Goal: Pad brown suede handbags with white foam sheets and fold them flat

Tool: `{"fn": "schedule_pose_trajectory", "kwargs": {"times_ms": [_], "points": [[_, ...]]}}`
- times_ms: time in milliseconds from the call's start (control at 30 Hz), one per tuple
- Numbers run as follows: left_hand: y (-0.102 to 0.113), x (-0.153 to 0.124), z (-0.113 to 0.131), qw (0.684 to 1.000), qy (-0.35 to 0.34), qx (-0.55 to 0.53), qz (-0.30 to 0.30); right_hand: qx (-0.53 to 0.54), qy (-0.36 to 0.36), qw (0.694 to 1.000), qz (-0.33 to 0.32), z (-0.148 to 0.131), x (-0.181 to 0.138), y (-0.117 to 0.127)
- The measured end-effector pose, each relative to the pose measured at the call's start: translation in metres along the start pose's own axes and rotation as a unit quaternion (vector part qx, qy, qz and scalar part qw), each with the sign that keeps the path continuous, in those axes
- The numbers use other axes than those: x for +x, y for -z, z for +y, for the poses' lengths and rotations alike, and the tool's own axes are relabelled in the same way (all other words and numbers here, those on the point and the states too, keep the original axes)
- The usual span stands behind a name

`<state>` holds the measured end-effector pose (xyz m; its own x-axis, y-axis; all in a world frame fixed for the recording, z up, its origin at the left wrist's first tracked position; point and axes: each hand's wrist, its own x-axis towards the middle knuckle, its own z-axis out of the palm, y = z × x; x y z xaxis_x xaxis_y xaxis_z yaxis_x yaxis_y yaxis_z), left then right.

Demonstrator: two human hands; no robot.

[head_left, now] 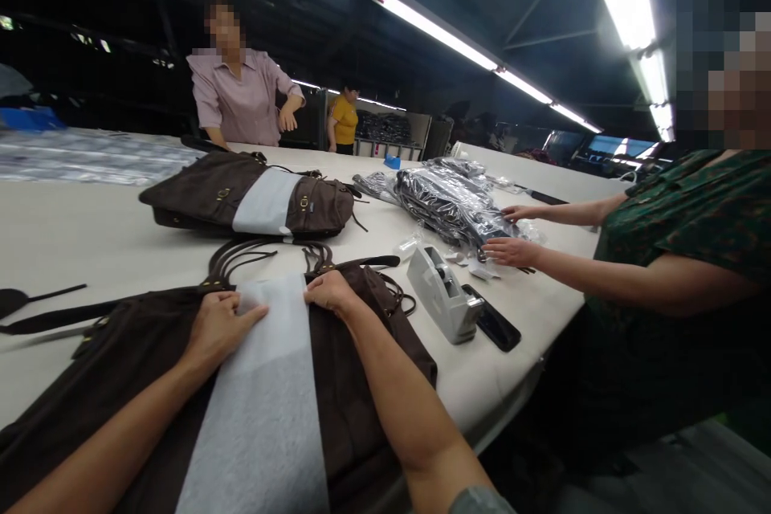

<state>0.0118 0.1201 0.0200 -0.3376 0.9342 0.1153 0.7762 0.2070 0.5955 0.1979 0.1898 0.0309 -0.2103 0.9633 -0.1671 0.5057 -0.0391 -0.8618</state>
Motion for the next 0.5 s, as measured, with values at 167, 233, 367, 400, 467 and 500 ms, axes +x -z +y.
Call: {"fn": "schedule_pose_trajectory", "kwargs": {"times_ms": [167,233,367,400,467,500], "points": [[0.001,-0.002,0.003,1.0,-0.007,0.021,0.004,-0.032,-0.001,0.998,0.052,0.004,-0.006,-0.002],[0.002,-0.003,0.005,1.0,-0.008,0.023,0.002,-0.039,0.004,0.997,0.071,0.005,-0.008,-0.002],[0.003,-0.004,0.004,1.0,-0.009,0.02,0.0,-0.041,0.018,0.998,0.043,0.005,-0.015,-0.001],[0.003,-0.003,0.003,1.0,-0.008,0.018,0.0,-0.042,0.022,0.998,0.029,0.004,-0.017,0.0],[0.002,-0.002,0.001,1.0,-0.009,0.015,0.001,-0.043,0.035,0.998,-0.005,0.004,-0.023,0.001],[0.001,-0.002,0.0,1.0,-0.009,0.013,0.002,-0.045,0.044,0.998,-0.022,0.004,-0.026,0.001]]}}
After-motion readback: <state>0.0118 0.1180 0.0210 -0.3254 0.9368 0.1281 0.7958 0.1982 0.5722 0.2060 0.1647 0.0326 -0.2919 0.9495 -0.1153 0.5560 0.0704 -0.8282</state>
